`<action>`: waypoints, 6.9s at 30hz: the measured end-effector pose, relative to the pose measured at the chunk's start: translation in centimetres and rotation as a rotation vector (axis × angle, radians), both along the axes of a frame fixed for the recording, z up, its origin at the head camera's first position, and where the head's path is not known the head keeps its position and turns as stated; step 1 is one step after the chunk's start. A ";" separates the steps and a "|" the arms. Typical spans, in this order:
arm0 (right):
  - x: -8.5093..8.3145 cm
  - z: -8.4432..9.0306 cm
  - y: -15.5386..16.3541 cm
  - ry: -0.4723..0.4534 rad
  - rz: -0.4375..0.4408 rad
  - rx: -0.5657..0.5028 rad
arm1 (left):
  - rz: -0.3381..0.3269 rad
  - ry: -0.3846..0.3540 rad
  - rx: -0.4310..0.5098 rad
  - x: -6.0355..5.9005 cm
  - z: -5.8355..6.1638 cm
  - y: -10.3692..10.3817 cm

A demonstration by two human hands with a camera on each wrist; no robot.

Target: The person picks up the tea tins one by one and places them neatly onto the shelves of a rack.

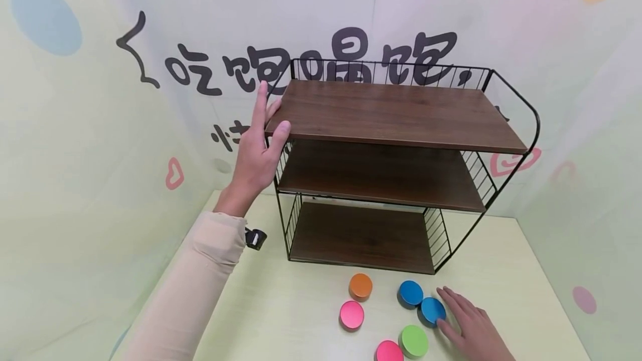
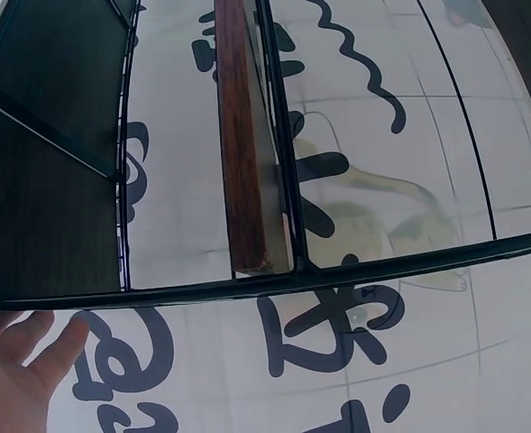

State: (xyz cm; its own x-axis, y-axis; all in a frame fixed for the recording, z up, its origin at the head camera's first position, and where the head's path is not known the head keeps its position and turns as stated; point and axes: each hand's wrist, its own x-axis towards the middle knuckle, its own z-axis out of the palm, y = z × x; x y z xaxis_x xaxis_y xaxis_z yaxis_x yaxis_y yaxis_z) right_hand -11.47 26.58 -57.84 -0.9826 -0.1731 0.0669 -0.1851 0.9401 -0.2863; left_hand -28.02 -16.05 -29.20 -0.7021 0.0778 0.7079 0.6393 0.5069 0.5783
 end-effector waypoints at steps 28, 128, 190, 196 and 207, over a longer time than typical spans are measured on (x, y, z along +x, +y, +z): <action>0.1 -1.6 -0.5 0.078 0.041 -0.043 | -0.014 0.143 0.079 -1.4 -1.7 0.4; -5.8 19.8 -0.4 0.916 0.639 -0.010 | 0.033 0.184 0.055 -1.9 -2.1 0.4; -8.0 35.5 0.9 1.037 0.544 0.004 | 0.039 0.218 0.061 -1.9 -2.0 0.6; -9.0 35.5 1.9 1.014 0.501 0.002 | 0.029 0.223 0.067 -1.9 -2.0 0.7; -10.1 35.5 3.1 0.964 0.388 0.049 | 0.033 0.216 0.066 -1.9 -2.1 0.6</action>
State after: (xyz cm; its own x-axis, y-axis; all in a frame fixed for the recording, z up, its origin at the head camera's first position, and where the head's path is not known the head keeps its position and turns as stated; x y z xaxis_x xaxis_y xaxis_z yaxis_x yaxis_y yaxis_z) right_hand -21.56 29.65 -22.30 -0.3927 -0.4896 0.7785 -0.6072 0.7738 0.1804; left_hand -29.95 -15.42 -31.32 -0.5346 0.0056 0.8451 0.7356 0.4953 0.4621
